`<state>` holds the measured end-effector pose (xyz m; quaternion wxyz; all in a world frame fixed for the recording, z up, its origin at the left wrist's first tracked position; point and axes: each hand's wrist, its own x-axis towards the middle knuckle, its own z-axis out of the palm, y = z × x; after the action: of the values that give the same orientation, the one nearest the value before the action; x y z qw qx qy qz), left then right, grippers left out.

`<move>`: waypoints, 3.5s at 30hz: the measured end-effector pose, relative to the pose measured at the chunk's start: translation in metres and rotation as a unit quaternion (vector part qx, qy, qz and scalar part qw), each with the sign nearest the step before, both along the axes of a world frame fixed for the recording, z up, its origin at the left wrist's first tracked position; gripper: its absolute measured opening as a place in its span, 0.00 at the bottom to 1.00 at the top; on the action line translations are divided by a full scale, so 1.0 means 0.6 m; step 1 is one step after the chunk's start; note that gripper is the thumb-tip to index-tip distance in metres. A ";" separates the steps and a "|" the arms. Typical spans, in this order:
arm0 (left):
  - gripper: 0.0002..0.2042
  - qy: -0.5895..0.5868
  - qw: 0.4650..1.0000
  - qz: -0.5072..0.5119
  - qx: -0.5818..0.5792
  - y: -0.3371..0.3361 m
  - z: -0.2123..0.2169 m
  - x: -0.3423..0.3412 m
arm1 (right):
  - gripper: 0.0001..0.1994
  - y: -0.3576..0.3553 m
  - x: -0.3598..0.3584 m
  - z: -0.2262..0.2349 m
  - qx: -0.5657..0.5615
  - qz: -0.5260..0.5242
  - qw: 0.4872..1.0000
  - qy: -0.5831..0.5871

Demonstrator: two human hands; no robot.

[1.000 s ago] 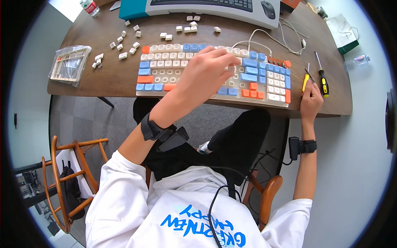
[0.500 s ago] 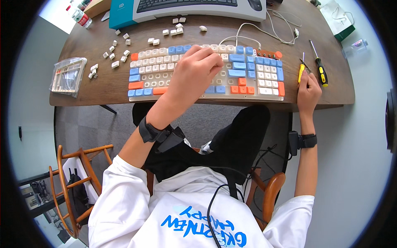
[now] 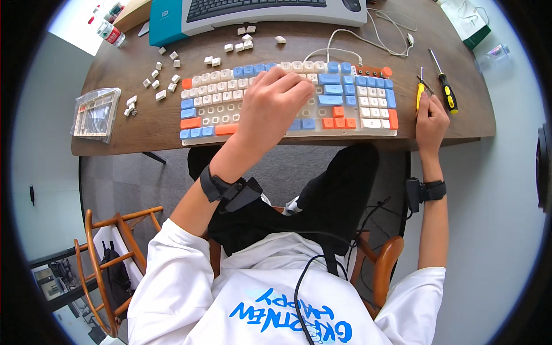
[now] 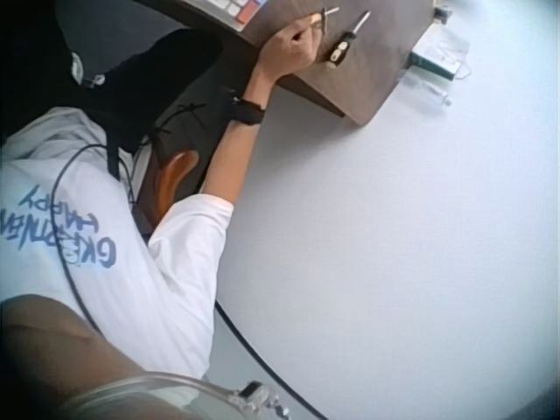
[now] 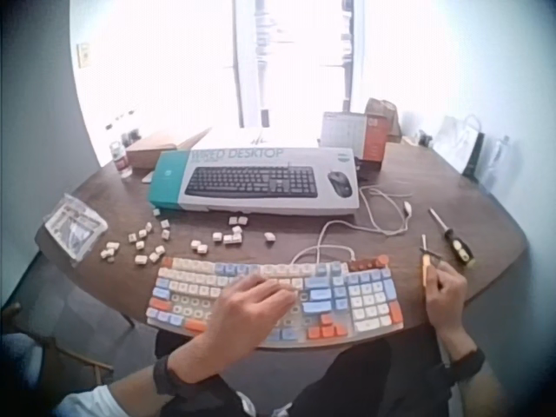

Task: The person assembles a mechanical keyboard by placing keycaps onto switches and using a screwdriver to secure components. They handle multiple keycaps and tools on a desk with a keyboard box and other items nearby.

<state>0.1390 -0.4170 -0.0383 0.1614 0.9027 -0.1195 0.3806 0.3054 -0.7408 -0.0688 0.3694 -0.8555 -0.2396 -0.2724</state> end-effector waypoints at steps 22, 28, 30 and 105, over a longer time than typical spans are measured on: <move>0.15 0.082 0.995 0.054 0.024 -0.014 -0.003 -0.044 | 0.19 0.000 0.003 -0.004 -0.015 -0.008 1.000 -0.007; 0.21 0.097 0.993 0.072 0.007 -0.024 -0.001 -0.053 | 0.20 0.001 0.003 -0.004 -0.033 -0.018 0.999 -0.011; 0.22 0.106 0.992 0.076 -0.001 -0.024 0.002 -0.056 | 0.20 0.001 0.003 -0.006 -0.031 -0.009 0.999 -0.014; 0.06 -0.036 0.955 0.152 -0.252 0.229 -0.047 -0.181 | 0.12 0.261 -0.129 0.166 -0.054 0.299 0.941 0.152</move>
<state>0.0305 -0.2798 -0.0662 0.3197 0.8259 0.1130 0.4504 0.2281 -0.5840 0.0308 0.4189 -0.7944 -0.4397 -0.0026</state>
